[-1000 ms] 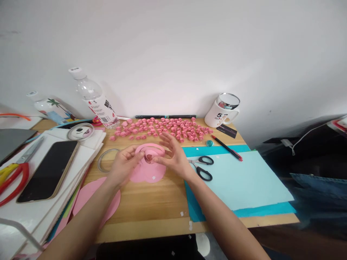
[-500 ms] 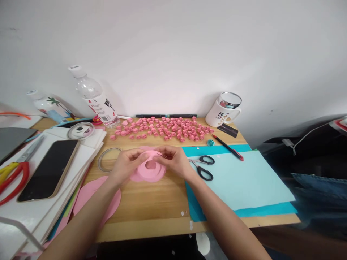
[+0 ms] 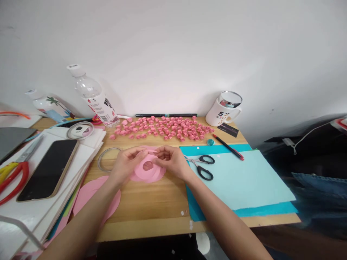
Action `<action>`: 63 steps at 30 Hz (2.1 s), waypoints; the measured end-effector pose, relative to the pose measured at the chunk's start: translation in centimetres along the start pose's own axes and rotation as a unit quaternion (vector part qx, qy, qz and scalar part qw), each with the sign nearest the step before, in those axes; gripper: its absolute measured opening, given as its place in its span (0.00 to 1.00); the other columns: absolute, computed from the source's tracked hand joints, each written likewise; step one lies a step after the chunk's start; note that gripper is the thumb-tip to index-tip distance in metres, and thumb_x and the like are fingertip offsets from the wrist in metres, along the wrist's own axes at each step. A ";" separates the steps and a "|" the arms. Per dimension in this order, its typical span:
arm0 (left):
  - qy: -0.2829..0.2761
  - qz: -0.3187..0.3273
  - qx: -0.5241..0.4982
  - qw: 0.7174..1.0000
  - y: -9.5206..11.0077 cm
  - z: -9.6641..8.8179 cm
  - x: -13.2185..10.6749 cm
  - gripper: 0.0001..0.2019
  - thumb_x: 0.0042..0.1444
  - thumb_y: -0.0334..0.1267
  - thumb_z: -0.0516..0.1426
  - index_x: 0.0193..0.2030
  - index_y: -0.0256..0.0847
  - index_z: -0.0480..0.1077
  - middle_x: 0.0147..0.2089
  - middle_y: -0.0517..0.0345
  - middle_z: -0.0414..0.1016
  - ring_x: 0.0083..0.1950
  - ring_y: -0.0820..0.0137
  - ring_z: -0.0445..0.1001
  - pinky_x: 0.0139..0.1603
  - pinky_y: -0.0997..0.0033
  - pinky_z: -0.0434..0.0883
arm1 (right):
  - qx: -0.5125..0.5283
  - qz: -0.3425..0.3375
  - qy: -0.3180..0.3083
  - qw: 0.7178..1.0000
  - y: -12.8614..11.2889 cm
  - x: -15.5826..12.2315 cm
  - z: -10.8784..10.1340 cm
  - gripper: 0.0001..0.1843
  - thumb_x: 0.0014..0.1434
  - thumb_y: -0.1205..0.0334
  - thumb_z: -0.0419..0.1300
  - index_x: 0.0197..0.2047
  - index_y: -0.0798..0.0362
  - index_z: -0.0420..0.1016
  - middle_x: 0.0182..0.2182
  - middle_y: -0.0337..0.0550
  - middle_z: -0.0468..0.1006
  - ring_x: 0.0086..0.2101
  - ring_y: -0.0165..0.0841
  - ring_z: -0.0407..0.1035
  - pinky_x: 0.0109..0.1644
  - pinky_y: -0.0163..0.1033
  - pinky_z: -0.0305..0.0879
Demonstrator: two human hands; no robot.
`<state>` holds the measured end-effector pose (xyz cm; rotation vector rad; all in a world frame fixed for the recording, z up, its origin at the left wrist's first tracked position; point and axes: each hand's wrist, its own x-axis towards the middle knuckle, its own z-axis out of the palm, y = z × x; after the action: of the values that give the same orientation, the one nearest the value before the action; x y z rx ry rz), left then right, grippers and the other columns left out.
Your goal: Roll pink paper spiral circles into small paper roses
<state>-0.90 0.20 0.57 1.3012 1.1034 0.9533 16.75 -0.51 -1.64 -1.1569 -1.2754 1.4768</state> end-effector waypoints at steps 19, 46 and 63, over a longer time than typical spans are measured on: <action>0.018 -0.024 0.011 0.999 -0.5 -0.2 0.3 0.11 0.43 0.43 0.63 0.26 0.37 0.74 0.28 0.56 0.75 0.29 0.71 0.71 0.31 0.73 0.69 | -0.013 -0.020 -0.018 1.000 -0.6 0.0 -0.1 0.13 0.51 0.51 0.63 0.33 0.52 0.79 0.30 0.41 0.80 0.31 0.32 0.72 0.37 0.38 0.68; 0.017 -0.033 -0.009 0.999 0.0 0.0 0.1 0.09 0.41 0.40 0.65 0.26 0.37 0.76 0.28 0.57 0.77 0.29 0.71 0.72 0.31 0.73 0.69 | -0.018 -0.053 0.006 0.998 -0.7 -0.3 1.1 0.11 0.48 0.53 0.65 0.29 0.52 0.79 0.31 0.42 0.80 0.32 0.34 0.72 0.39 0.39 0.67; 0.033 -0.048 0.011 0.998 0.2 0.1 0.0 0.11 0.42 0.42 0.64 0.27 0.35 0.76 0.29 0.54 0.78 0.29 0.71 0.73 0.32 0.73 0.70 | -0.014 -0.025 0.067 0.997 -0.6 -0.2 1.2 0.12 0.45 0.52 0.66 0.30 0.52 0.79 0.31 0.42 0.81 0.33 0.35 0.73 0.39 0.39 0.69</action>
<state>-0.80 0.20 0.73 1.2293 1.2195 0.9200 15.63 -0.90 -0.92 -1.2142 -1.2282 1.3265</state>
